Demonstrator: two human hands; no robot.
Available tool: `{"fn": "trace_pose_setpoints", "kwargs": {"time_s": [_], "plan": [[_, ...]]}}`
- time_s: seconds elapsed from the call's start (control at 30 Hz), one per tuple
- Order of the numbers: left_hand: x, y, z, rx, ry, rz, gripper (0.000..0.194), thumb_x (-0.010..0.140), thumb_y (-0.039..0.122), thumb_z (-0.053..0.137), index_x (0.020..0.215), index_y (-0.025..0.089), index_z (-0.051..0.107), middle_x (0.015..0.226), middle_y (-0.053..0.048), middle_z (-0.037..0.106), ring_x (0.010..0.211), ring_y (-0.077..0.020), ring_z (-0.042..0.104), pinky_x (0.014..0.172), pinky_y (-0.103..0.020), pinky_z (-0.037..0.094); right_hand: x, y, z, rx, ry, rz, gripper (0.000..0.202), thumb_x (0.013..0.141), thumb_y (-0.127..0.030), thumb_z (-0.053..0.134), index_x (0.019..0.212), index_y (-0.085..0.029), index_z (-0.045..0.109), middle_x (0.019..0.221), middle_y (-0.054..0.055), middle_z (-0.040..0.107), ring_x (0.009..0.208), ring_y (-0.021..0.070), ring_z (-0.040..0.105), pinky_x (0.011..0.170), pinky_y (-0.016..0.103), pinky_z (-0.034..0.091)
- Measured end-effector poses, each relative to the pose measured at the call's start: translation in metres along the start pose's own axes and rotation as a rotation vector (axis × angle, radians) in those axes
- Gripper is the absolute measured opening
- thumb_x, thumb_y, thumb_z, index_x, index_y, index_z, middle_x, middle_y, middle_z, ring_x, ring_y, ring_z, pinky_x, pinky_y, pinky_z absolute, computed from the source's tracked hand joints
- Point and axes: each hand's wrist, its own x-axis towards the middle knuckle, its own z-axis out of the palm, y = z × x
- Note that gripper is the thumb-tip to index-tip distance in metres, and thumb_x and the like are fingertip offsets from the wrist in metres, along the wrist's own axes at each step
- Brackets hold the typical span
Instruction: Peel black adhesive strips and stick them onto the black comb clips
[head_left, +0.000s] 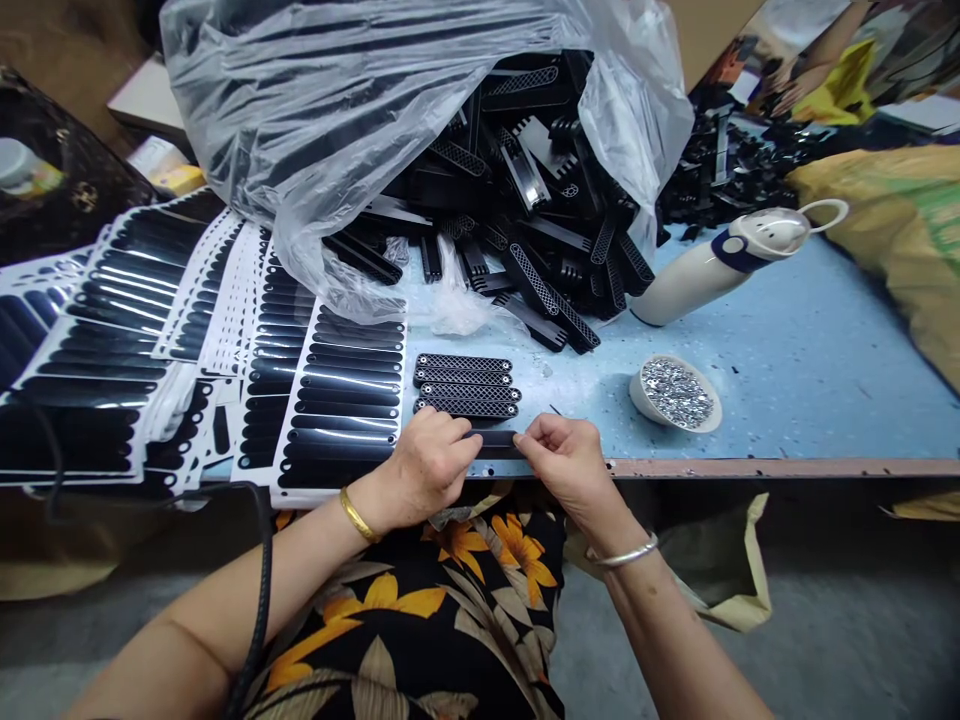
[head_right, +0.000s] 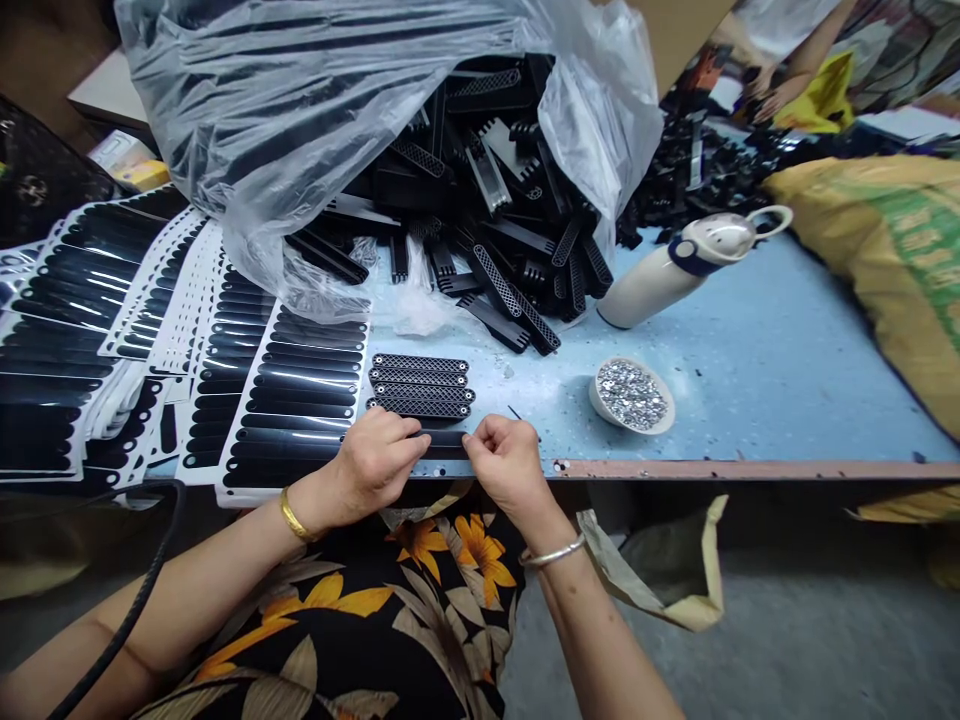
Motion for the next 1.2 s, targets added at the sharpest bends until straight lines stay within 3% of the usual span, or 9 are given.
{"fn": "trace_pose_setpoints", "kwargs": {"time_s": [0.47,0.73,1.03,1.2], "plan": [[0.000,-0.002,-0.001,-0.011,0.009,0.008,0.020,0.089,0.010,0.047,0.089,0.015,0.067,0.082,-0.007,0.068,0.068,-0.0191,0.053,0.061,-0.037,0.037,0.001,0.004,-0.001,-0.007,-0.030,0.007,0.026,0.066,-0.036,0.062,0.049,-0.020,0.050,0.041,-0.004,0.043,0.039,0.0090,0.036,0.039,0.022,0.025],[0.000,-0.001,0.001,-0.006,0.021,0.017,0.020,0.089,0.011,0.047,0.090,0.015,0.066,0.083,-0.007,0.068,0.067,-0.0188,0.053,0.061,-0.036,0.037,-0.001,0.007,-0.005,0.030,-0.064,0.054,0.030,0.067,-0.041,0.066,0.051,-0.019,0.054,0.043,-0.002,0.049,0.039,0.0110,0.043,0.038,0.023,0.033],[0.000,-0.001,0.002,0.016,-0.011,0.013,0.019,0.089,0.012,0.049,0.085,0.017,0.066,0.079,-0.006,0.066,0.068,-0.0188,0.053,0.062,-0.036,0.036,-0.005,0.009,-0.005,0.139,-0.050,0.141,0.043,0.065,-0.055,0.076,0.052,-0.019,0.057,0.044,0.000,0.057,0.040,0.0146,0.054,0.041,0.025,0.046],[0.002,0.000,0.001,0.023,-0.006,0.014,0.019,0.088,0.011,0.048,0.079,0.017,0.064,0.072,-0.004,0.062,0.065,-0.0192,0.050,0.061,-0.036,0.035,-0.007,0.011,-0.004,0.138,0.035,0.109,0.054,0.068,-0.070,0.069,0.064,-0.017,0.062,0.053,0.004,0.064,0.045,0.0183,0.062,0.041,0.026,0.051]]}}
